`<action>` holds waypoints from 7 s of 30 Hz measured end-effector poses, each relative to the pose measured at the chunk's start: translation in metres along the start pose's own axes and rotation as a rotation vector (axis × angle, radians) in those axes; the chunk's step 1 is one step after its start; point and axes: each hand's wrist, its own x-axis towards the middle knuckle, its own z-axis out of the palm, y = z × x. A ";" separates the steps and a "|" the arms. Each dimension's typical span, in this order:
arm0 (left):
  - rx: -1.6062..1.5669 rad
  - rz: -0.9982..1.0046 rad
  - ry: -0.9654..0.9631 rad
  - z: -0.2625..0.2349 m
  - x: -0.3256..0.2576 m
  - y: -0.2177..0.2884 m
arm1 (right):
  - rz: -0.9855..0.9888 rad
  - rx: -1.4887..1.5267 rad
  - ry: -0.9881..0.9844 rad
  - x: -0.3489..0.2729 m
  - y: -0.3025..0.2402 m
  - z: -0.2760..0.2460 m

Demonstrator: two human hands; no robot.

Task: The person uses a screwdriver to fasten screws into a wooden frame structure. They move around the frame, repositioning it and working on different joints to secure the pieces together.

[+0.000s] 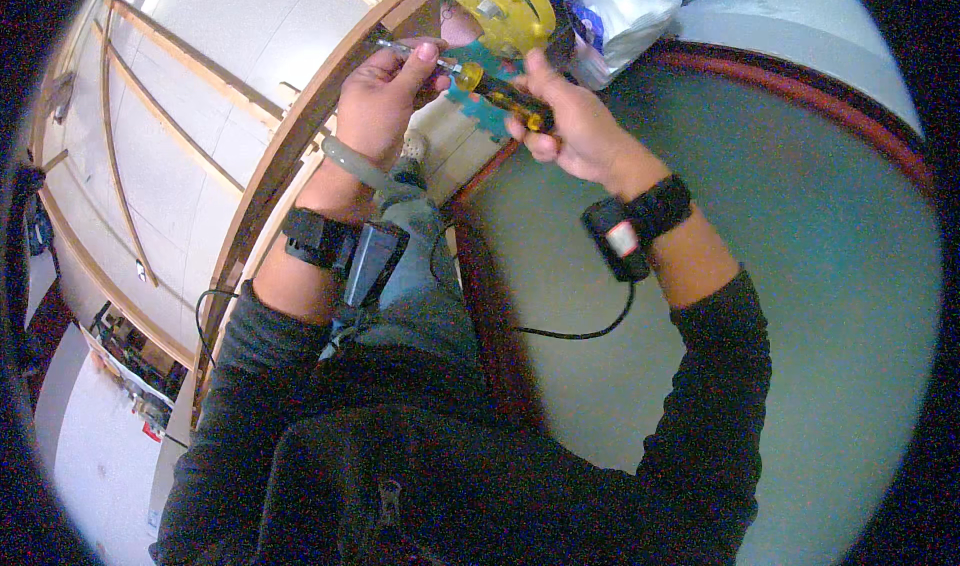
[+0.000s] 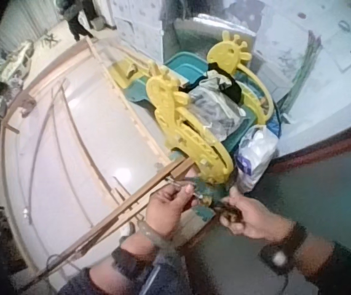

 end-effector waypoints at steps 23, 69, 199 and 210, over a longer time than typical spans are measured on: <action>-0.199 -0.013 0.118 0.000 -0.002 -0.003 | 0.171 0.006 -0.051 0.002 -0.004 0.000; -0.456 -0.123 0.296 0.006 -0.011 0.009 | -0.919 -0.938 0.315 -0.001 0.003 -0.003; 0.167 0.094 0.149 0.008 -0.072 -0.029 | 0.189 0.711 -0.676 -0.044 0.081 0.027; 0.266 0.136 0.139 0.003 -0.072 -0.034 | -0.887 -1.028 0.636 -0.056 0.101 0.053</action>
